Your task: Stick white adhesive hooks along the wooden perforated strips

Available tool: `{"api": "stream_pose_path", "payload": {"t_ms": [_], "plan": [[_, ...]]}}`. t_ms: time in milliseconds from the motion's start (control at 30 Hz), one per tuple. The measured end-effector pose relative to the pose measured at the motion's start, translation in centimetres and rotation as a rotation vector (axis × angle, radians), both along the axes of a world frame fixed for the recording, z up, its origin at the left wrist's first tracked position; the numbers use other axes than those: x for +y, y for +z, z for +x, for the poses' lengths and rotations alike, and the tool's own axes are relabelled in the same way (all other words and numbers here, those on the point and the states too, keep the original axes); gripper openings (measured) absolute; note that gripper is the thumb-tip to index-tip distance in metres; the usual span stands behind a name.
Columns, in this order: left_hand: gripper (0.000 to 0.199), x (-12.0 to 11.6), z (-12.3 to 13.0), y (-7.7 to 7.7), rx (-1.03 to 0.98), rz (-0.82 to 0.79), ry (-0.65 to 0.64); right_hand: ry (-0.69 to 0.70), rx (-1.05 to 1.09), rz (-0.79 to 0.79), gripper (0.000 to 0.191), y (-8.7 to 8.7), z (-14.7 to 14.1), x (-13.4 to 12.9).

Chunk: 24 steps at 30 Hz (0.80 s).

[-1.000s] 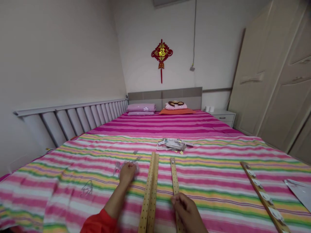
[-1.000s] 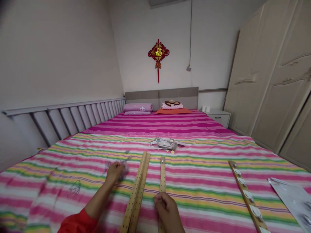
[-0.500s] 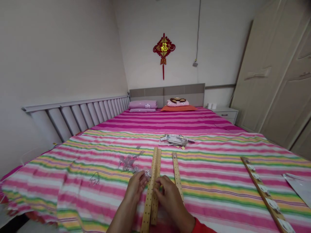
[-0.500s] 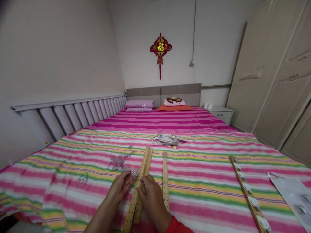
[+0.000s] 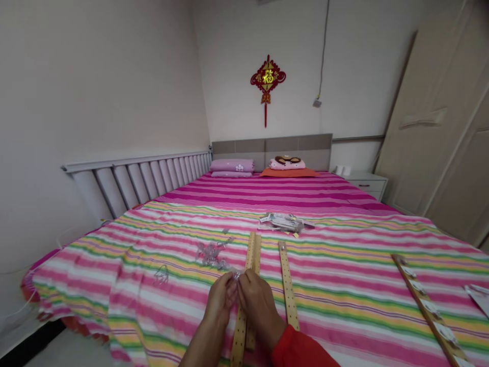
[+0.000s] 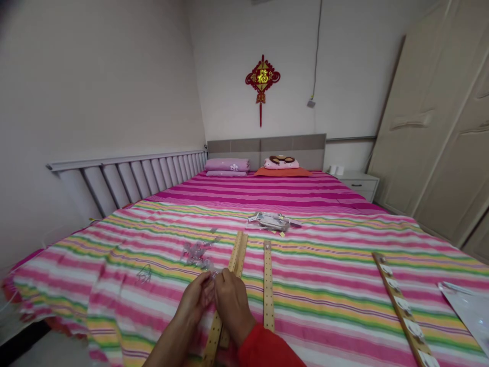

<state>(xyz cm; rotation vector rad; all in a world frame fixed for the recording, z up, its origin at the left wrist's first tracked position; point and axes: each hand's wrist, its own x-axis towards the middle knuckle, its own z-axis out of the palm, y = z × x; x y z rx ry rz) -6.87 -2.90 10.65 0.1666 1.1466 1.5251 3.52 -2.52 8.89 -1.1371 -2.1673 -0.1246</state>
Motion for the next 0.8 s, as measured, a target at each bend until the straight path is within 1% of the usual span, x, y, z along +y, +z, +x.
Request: {"api": "stream_pose_path", "payload": {"t_ms": [67, 167, 300, 433, 533, 600, 667, 733, 800], "plan": [[0.008, 0.0, -0.2, 0.0, 0.019, 0.017, 0.003, -0.009, 0.002, -0.011, 0.016, 0.0, -0.2, 0.2], [0.007, 0.2, -0.7, -0.2, 0.05, 0.047, 0.023, -0.058, 0.036, -0.068, 0.017, 0.2, -0.4, 0.6], [0.003, 0.5, -1.5, -1.5, 0.094, 0.12, 0.046, -0.108, 0.15, -0.168, 0.021, 0.5, -0.4, 1.2], [0.016, 0.7, -2.1, -3.2, 0.218, 0.171, 0.054, -0.073, 0.313, -0.253, 0.022, 0.6, -0.2, 1.7], [0.027, 0.8, -2.4, -3.8, 0.364, 0.232, 0.04, -0.034, 0.545, -0.373, 0.019, 0.9, 0.3, 2.2], [0.03, 0.7, -2.4, -3.6, 0.464, 0.258, -0.006, 0.012, 0.769, -0.526, 0.017, 1.1, 0.8, 2.4], [0.03, 0.6, -2.0, -3.0, 0.548, 0.287, -0.059, 0.054, 0.949, -0.692, 0.019, 1.2, 1.4, 2.5], [0.029, 0.5, -1.3, -2.2, 0.597, 0.32, -0.113, 0.075, 1.035, -0.815, 0.023, 1.3, 2.2, 2.3], [0.029, 0.4, -0.4, -1.7, 0.604, 0.344, -0.161, 0.083, 1.071, -0.882, 0.027, 1.3, 3.0, 1.9]]}}
